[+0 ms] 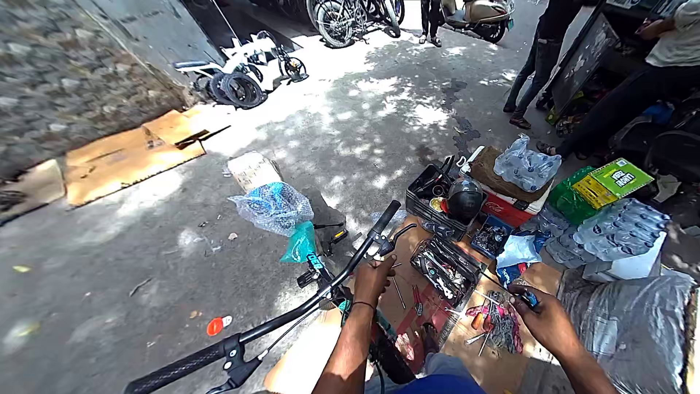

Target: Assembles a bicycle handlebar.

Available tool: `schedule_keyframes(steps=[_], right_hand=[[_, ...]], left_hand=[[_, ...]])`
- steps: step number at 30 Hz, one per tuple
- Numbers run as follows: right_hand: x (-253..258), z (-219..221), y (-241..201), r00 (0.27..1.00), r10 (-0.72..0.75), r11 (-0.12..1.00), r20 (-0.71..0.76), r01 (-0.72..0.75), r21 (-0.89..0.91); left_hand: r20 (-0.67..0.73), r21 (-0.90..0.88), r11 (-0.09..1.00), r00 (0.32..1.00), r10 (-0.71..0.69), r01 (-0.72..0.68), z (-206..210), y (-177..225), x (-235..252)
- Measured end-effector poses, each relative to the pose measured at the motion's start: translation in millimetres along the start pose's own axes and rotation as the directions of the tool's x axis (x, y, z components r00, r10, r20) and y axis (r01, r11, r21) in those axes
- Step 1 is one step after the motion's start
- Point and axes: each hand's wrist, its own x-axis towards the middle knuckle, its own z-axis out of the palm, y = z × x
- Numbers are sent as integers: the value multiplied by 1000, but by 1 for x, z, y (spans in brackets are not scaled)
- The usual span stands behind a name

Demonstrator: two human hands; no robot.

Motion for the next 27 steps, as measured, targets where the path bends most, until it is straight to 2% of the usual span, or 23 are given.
schedule_keyframes(steps=[2, 4, 6, 8, 11, 13, 15, 17, 22, 27], right_hand=[[6, -9, -34, 996, -73, 997, 42, 73, -12], [11, -12, -71, 974, -218, 976, 62, 216, 27], [20, -15, -118, 932, -345, 938, 110, 347, 8], [33, -15, -169, 897, -408, 906, 168, 421, -50], [56, -6, -233, 861, -440, 849, 253, 491, -195], [70, 2, -265, 851, -428, 819, 304, 507, -269], [87, 12, -283, 823, -415, 788, 386, 538, -299], [103, 22, -296, 791, -403, 755, 461, 572, -321], [133, 42, -313, 690, -418, 627, 591, 690, -363], [153, 50, -325, 631, -396, 575, 667, 736, -356]], left_hand=[[-215, 225, 950, 940, 263, -215, -31, -2, -4], [-193, 316, 879, 883, 428, -357, -57, 0, 10], [-60, 318, 858, 895, 443, -403, -64, 9, 40], [65, 332, 848, 907, 416, -412, -56, 15, 70], [231, 422, 822, 922, 311, -383, -43, 18, 92], [271, 480, 750, 890, 366, -455, -42, 12, 92], [251, 509, 684, 850, 463, -523, -44, 3, 91], [220, 514, 667, 834, 506, -540, -44, 0, 90], [209, 573, 651, 857, 471, -498, -38, 5, 93], [210, 595, 646, 868, 449, -478, -38, 7, 96]])
